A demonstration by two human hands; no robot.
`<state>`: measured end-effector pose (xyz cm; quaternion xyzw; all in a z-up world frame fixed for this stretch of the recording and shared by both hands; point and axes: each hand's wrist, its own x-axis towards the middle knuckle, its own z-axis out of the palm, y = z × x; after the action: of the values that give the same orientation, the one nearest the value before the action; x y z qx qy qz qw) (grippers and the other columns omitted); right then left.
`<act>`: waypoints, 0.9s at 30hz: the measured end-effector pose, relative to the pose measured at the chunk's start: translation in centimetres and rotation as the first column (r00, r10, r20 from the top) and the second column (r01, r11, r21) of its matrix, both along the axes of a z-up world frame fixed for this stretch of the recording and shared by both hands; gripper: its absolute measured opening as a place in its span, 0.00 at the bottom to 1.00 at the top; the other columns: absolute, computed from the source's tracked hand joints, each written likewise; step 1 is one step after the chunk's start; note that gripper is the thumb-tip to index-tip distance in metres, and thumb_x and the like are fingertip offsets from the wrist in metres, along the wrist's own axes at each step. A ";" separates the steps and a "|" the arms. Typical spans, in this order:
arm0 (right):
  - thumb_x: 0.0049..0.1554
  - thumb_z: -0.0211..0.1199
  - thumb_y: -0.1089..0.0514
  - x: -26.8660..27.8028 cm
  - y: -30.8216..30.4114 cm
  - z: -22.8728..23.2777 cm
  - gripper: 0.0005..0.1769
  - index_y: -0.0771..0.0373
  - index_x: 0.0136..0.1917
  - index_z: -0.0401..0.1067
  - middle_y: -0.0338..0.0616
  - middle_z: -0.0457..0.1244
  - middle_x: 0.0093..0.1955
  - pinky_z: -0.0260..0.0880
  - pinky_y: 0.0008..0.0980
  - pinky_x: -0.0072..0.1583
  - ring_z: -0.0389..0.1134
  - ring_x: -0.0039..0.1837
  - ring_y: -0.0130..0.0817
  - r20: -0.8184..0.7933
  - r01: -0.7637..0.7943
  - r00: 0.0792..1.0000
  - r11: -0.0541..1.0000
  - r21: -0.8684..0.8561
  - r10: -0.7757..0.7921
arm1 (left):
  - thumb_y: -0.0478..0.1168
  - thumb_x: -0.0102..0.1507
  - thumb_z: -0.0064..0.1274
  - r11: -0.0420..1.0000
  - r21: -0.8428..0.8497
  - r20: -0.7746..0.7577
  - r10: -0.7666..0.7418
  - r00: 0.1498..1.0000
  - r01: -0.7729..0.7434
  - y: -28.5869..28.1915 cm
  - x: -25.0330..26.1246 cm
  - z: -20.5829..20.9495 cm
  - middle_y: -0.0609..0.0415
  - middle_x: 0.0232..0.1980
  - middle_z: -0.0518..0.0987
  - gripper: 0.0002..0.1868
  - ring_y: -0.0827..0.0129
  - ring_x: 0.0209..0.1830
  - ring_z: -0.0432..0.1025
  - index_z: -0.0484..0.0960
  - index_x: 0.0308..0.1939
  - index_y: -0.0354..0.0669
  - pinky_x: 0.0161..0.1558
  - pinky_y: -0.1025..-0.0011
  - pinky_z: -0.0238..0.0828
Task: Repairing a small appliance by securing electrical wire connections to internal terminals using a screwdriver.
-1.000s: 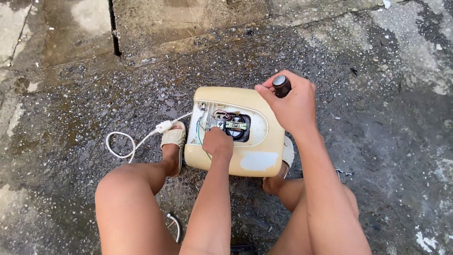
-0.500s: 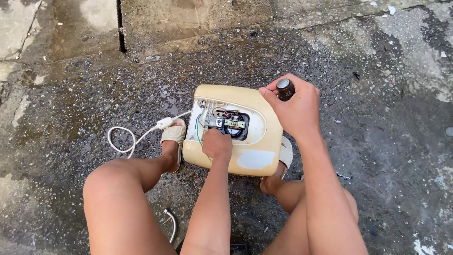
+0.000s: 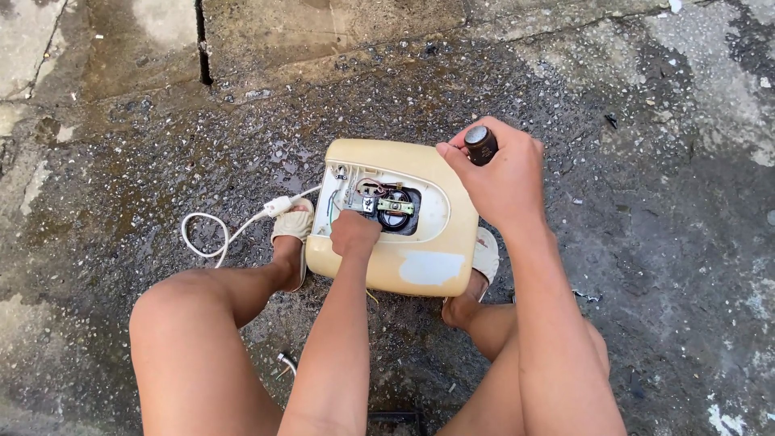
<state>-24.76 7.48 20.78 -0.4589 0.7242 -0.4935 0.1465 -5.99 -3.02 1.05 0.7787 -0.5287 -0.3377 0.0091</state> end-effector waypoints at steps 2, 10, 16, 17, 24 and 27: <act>0.52 0.75 0.61 -0.1 0.1 -0.1 0.05 0.54 0.39 0.79 0.35 0.68 0.31 0.70 0.26 0.41 0.69 0.36 0.28 -0.010 0.003 1.000 1.000 0.008 -0.003 | 0.38 0.57 0.58 1.000 0.011 0.003 -0.021 1.000 0.021 -0.5 0.2 -0.5 0.41 0.49 0.84 0.18 0.42 0.56 0.78 0.85 0.50 0.35 0.56 0.46 0.75; 0.52 0.75 0.60 -0.5 0.1 -0.1 0.05 0.54 0.39 0.79 0.34 0.68 0.31 0.70 0.26 0.41 0.69 0.36 0.27 -0.007 0.003 1.000 1.000 0.015 -0.003 | 0.38 0.57 0.58 0.998 0.058 -0.015 -0.036 0.999 0.036 -1.1 0.5 -0.7 0.42 0.52 0.84 0.21 0.43 0.58 0.77 0.84 0.54 0.36 0.58 0.46 0.74; 0.51 0.75 0.59 -0.5 0.0 -0.3 0.05 0.54 0.39 0.79 0.34 0.68 0.30 0.70 0.27 0.40 0.69 0.35 0.30 -0.027 -0.008 1.000 1.000 -0.007 0.008 | 0.38 0.54 0.61 0.999 0.020 -0.019 0.038 0.999 -0.038 -0.1 0.3 1.3 0.42 0.47 0.85 0.21 0.44 0.54 0.79 0.86 0.51 0.37 0.55 0.46 0.77; 0.51 0.74 0.60 -0.4 0.0 -0.2 0.05 0.54 0.39 0.79 0.35 0.68 0.30 0.70 0.27 0.40 0.69 0.35 0.30 -0.017 -0.012 1.000 1.000 -0.012 0.011 | 0.38 0.55 0.61 0.998 0.016 -0.013 0.055 0.998 -0.055 -0.2 0.2 1.3 0.42 0.47 0.85 0.20 0.44 0.54 0.79 0.86 0.51 0.37 0.54 0.46 0.77; 0.51 0.73 0.61 -0.4 -0.1 0.0 0.04 0.54 0.39 0.79 0.37 0.68 0.31 0.70 0.30 0.40 0.70 0.36 0.34 -0.020 -0.027 0.999 0.999 -0.019 0.027 | 0.38 0.56 0.57 0.999 0.027 0.028 0.023 0.999 -0.023 -1.1 0.7 0.3 0.44 0.46 0.85 0.19 0.46 0.54 0.79 0.86 0.50 0.37 0.54 0.48 0.77; 0.52 0.73 0.61 -0.3 -0.1 0.0 0.04 0.54 0.38 0.79 0.37 0.68 0.30 0.70 0.30 0.40 0.70 0.37 0.35 -0.025 -0.031 0.999 0.999 -0.018 0.031 | 0.35 0.56 0.59 0.997 0.034 0.058 -0.071 0.996 0.069 -2.1 0.8 0.9 0.44 0.40 0.86 0.16 0.45 0.51 0.80 0.85 0.48 0.34 0.55 0.49 0.76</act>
<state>-25.07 7.36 20.81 -0.4773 0.7143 -0.4920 0.1411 -5.14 -5.09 1.94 0.7693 -0.5503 -0.3230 -0.0311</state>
